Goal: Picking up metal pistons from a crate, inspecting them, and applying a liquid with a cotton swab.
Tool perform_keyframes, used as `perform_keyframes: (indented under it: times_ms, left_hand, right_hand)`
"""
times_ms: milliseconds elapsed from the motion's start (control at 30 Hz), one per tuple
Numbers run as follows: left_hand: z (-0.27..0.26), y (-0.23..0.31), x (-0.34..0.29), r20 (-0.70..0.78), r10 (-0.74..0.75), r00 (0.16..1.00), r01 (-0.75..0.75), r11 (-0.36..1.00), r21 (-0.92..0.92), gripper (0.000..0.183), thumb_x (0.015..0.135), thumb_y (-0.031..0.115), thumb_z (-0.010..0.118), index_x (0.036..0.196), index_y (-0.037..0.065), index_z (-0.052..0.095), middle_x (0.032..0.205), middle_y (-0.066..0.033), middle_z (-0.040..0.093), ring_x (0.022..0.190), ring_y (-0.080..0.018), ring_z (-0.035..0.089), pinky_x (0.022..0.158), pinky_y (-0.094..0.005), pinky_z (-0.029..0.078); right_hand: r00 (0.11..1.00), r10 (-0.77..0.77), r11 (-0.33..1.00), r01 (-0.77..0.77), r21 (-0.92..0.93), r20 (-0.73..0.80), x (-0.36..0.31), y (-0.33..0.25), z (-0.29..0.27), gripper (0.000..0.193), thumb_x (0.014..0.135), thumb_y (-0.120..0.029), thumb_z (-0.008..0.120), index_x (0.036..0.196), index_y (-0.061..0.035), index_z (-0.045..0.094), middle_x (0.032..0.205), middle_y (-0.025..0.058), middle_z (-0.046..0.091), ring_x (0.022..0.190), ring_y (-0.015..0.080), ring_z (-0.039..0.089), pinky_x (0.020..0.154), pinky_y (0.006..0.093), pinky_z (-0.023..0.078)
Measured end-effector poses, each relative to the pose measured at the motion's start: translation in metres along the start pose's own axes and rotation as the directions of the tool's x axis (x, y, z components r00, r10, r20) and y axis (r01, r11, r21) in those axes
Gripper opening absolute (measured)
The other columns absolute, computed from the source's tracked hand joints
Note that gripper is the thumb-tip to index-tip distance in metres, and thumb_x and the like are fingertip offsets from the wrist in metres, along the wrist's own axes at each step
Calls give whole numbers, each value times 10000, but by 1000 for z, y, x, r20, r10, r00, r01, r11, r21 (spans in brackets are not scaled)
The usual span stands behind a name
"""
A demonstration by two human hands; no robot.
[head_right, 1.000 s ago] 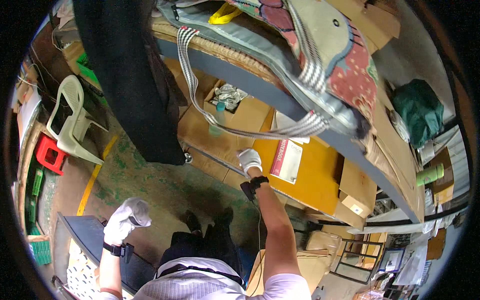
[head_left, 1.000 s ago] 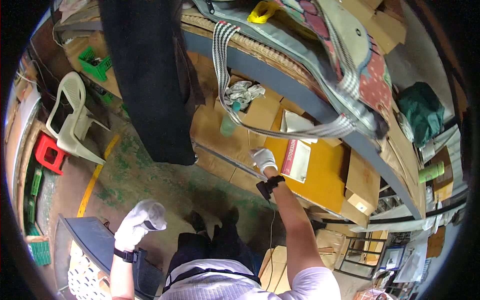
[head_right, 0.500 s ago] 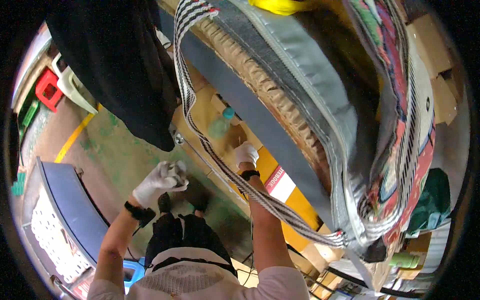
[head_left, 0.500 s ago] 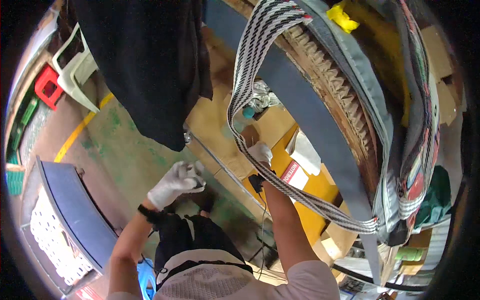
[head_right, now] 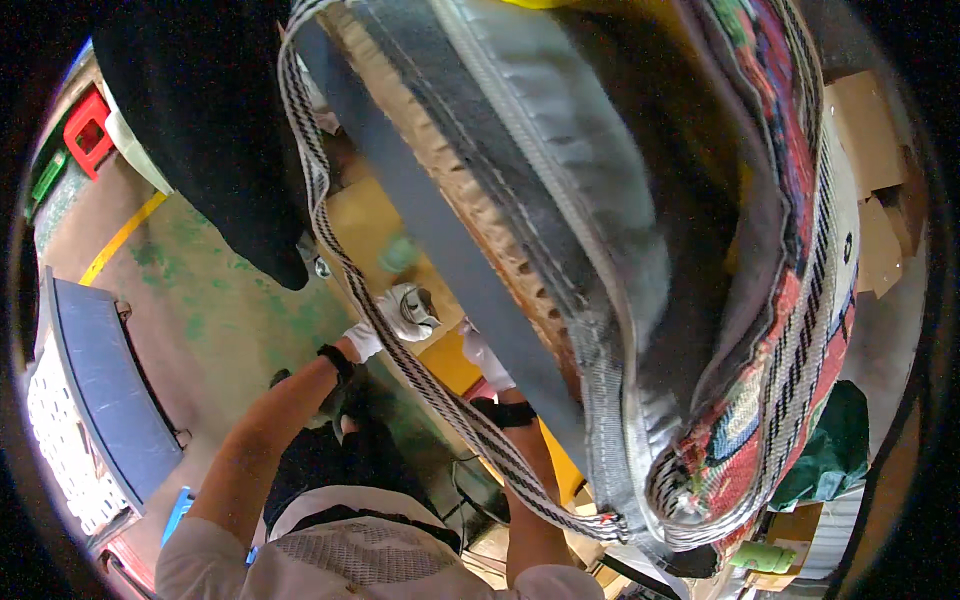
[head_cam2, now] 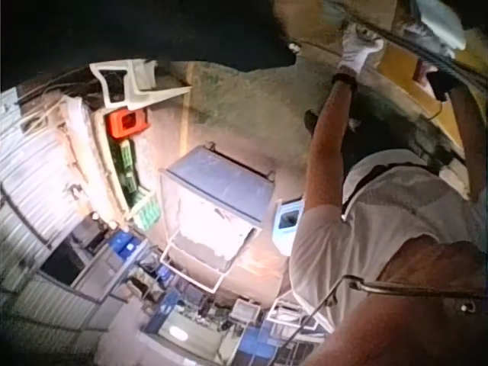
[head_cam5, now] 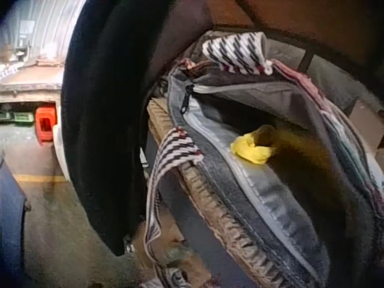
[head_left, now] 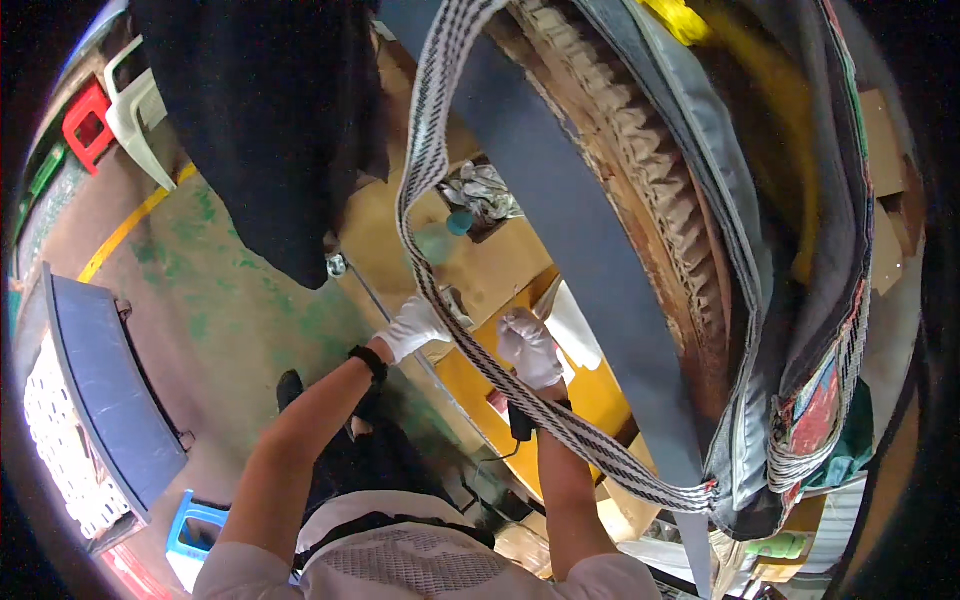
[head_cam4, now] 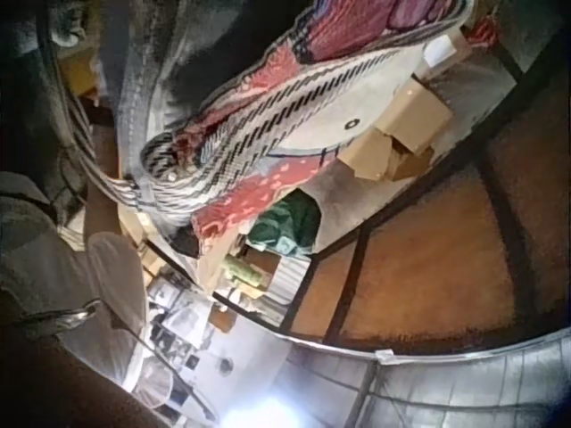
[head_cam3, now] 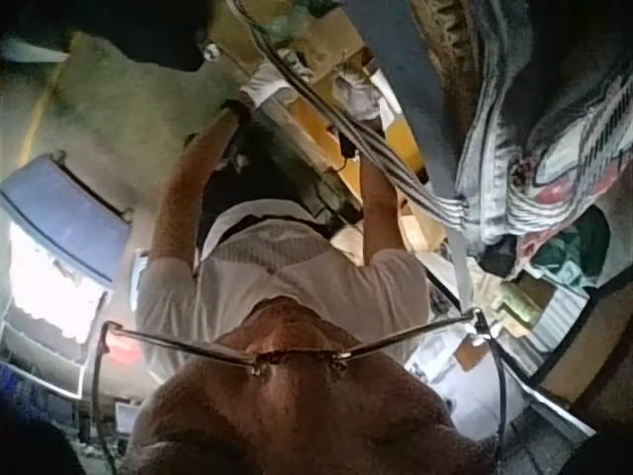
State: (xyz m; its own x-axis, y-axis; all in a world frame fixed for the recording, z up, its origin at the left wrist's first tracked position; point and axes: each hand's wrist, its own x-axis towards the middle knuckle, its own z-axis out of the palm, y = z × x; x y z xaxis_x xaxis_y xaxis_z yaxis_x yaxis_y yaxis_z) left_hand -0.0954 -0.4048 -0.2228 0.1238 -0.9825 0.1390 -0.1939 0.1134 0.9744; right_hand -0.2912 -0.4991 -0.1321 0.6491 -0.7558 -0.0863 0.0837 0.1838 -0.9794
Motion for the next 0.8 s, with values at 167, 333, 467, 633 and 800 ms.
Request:
perform_keyframes:
  times_ms: [167, 333, 467, 633, 800]
  left_hand:
    - [37, -4, 17, -247, -33, 968, -3, 990, -143, 506, 754, 376, 773, 1095, 74, 553, 924, -109, 618, 909, -326, 606, 820, -431, 503]
    - [28, 16, -1, -305, 177, 936, -57, 930, 364, 673, 662, 357, 840, 1207, 78, 560, 1062, -148, 645, 1018, -350, 605, 931, -410, 479]
    - [2, 49, -2, -324, 379, 867, -105, 774, 625, 542, 667, 365, 814, 1103, 103, 628, 1058, -123, 657, 912, -354, 629, 865, -403, 487]
    - [-7, 46, -11, -359, 178, 916, 74, 806, 587, 249, 726, 363, 736, 851, 158, 668, 953, -98, 678, 889, -297, 627, 810, -425, 456]
    - [-19, 8, -28, -347, 226, 910, 145, 612, 778, 333, 762, 403, 741, 946, 130, 689, 1018, -73, 676, 1046, -246, 618, 1017, -481, 399]
  right_hand:
    - [781, 530, -99, -331, 939, 331, -29, 9, -67, 220, 898, -212, 716, 1042, -56, 660, 813, -1, 605, 620, 80, 478, 574, 239, 387]
    - [843, 432, 319, -475, 820, 320, -32, -5, -62, 173, 940, -176, 636, 1021, -24, 624, 751, -4, 554, 620, 101, 502, 544, 266, 423]
    - [842, 402, 346, -503, 792, 360, -29, -10, -50, 155, 975, -147, 571, 1004, 2, 595, 701, -6, 513, 621, 118, 520, 521, 288, 452]
    - [809, 425, 338, -559, 757, 407, -23, -22, -32, 164, 982, -146, 545, 978, 15, 580, 634, -14, 413, 545, 106, 478, 456, 296, 431]
    - [893, 446, 692, -388, 609, 62, -18, -76, 55, 279, 1009, -224, 514, 843, -4, 553, 577, -14, 393, 452, 118, 466, 403, 293, 438]
